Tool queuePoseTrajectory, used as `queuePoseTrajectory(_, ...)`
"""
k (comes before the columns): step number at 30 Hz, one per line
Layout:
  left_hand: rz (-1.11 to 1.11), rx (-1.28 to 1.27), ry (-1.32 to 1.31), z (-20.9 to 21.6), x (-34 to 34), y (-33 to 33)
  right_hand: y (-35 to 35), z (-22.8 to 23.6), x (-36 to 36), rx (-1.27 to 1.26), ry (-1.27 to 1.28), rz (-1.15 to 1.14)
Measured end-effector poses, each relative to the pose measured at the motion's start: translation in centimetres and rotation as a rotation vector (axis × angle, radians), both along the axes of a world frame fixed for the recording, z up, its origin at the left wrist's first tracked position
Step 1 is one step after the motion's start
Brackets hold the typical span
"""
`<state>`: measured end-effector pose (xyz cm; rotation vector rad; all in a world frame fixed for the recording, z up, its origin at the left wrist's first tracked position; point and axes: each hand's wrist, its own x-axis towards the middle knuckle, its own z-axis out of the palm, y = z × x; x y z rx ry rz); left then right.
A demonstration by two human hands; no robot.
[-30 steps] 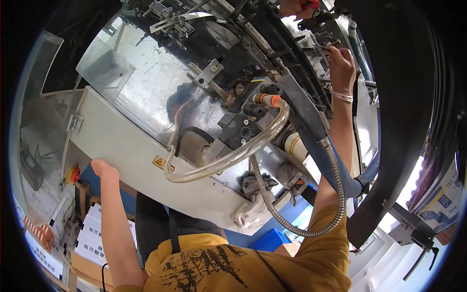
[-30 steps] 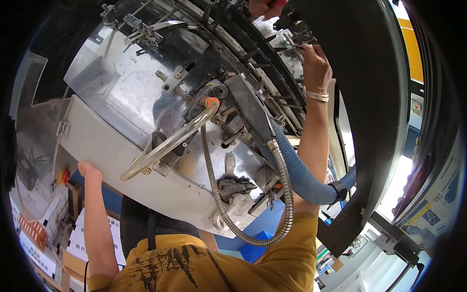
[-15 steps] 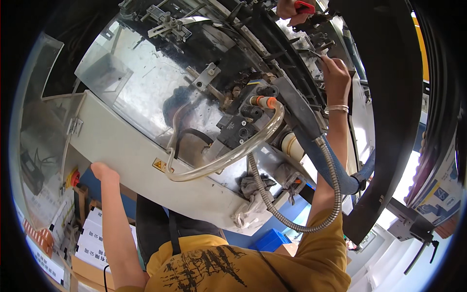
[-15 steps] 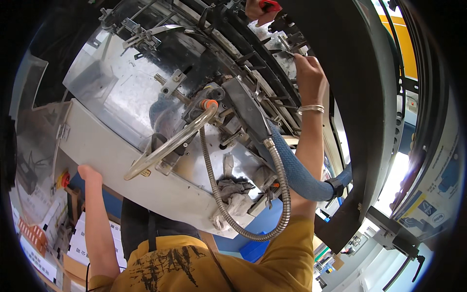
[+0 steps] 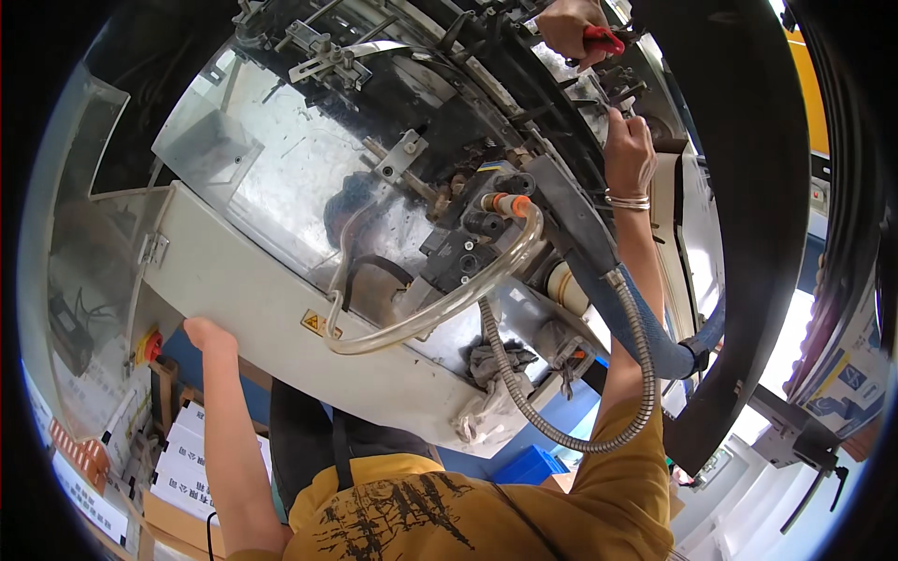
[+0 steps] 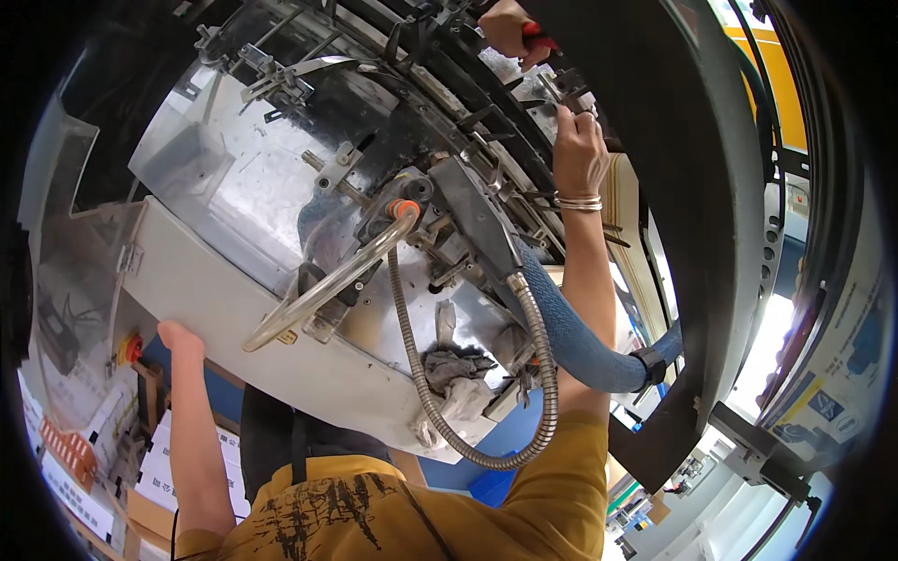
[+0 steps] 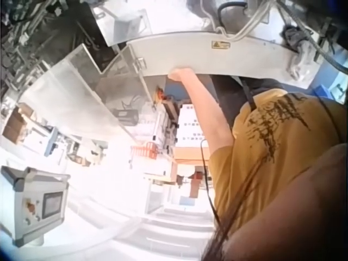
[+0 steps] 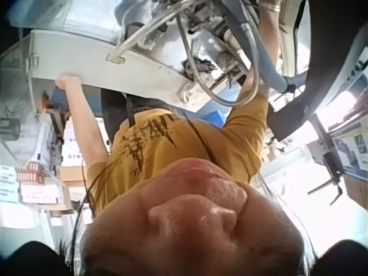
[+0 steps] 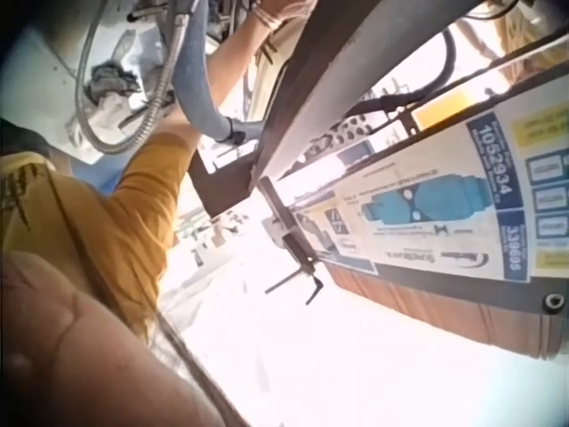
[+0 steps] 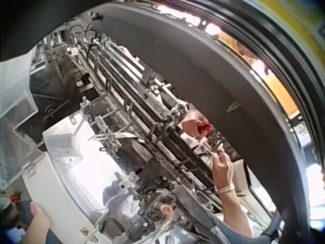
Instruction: Maintain and adjust internal components of an industrial packaging machine.
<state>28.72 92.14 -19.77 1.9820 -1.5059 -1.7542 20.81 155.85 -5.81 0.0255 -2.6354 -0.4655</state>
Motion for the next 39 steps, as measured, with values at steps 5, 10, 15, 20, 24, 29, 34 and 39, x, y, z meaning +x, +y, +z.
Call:
queuePoseTrajectory(5, 0.022, 0.01, -0.019, 0.6, -0.2, 0.7, 1.6, 0.3, 2.7, 0.033, -0.06, -0.165)
queuePoseTrajectory(10, -0.006, -0.01, 0.012, 0.5, -0.2, 0.5, 2.4, 2.5, 3.1, -0.07, -0.012, -0.109)
queuePoseTrajectory(15, -0.055, -0.002, -0.002, 0.3, -0.1, 0.3, 4.8, 0.6, 0.8, -0.098, 0.031, 0.092)
queuePoseTrajectory(20, -0.005, -0.02, -0.021, 0.6, -0.2, 0.5, 9.6, -2.1, 1.8, -0.137, 0.16, -0.038)
queuePoseTrajectory(24, -0.058, 0.015, 0.002, 0.8, -0.3, 0.6, 10.1, -2.5, 3.4, -0.148, 0.096, -0.114)
queuePoseTrajectory(29, -0.035, 0.012, -0.002, 1.1, -0.4, 0.8, 7.8, -0.5, 3.6, 0.111, 0.083, -0.264)
queuePoseTrajectory(34, -0.026, 0.021, -0.054, 1.3, -0.4, 1.2, 6.3, -0.5, 2.4, -0.068, 0.084, -0.099)
queuePoseTrajectory(39, -0.032, -0.027, -0.059, 1.4, -0.6, 1.1, 7.4, -2.3, 1.7, -0.039, 0.08, -0.108)
